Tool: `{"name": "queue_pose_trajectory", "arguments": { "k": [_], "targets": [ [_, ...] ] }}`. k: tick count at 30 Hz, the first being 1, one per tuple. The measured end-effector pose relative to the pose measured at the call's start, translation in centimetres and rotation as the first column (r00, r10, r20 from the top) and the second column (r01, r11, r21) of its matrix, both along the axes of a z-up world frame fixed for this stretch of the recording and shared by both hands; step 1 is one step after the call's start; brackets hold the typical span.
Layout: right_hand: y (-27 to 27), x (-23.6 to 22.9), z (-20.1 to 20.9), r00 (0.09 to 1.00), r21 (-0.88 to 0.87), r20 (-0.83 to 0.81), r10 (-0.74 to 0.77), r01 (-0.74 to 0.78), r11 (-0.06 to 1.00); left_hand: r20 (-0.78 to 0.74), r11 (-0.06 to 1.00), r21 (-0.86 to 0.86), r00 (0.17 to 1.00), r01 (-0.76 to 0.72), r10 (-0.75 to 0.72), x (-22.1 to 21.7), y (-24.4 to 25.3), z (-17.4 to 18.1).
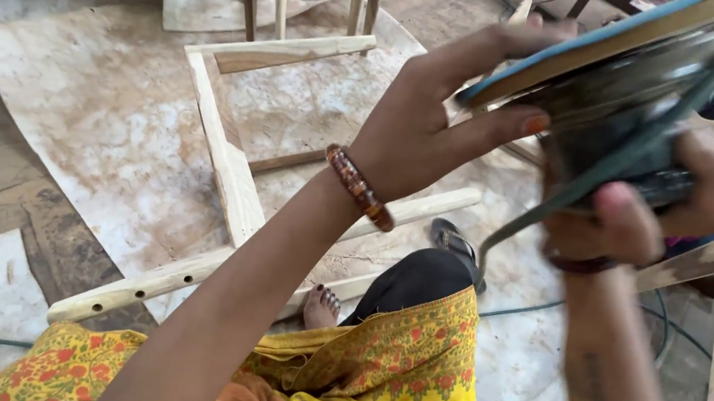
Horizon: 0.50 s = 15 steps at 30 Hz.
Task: The person uses a power sander to smooth various parts of a wooden chair frame, including the legs and the seat support, while holding the frame steady by hand.
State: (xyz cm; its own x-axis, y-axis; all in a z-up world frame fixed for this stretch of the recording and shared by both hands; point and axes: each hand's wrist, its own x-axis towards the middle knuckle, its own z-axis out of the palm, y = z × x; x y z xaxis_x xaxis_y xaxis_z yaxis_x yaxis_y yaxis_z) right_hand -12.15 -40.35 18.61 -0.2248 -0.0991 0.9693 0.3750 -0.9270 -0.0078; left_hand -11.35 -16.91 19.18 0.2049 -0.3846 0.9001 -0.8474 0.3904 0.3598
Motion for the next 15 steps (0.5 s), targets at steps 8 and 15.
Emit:
{"name": "queue_pose_trajectory", "arguments": {
  "k": [8,15],
  "targets": [
    [8.8,-4.0,-6.9,0.934,-0.108,-0.34,0.115,-0.16,0.981,-0.348,0.914,-0.101,0.874,-0.393,0.338,2.1,0.0,-5.5],
    [0.9,-7.1,-6.8,0.852,-0.262,-0.518,-0.079,-0.069,0.963,0.218,0.776,0.223,0.806,-0.59,0.551,3.0,4.0,-6.2]
  ]
}}
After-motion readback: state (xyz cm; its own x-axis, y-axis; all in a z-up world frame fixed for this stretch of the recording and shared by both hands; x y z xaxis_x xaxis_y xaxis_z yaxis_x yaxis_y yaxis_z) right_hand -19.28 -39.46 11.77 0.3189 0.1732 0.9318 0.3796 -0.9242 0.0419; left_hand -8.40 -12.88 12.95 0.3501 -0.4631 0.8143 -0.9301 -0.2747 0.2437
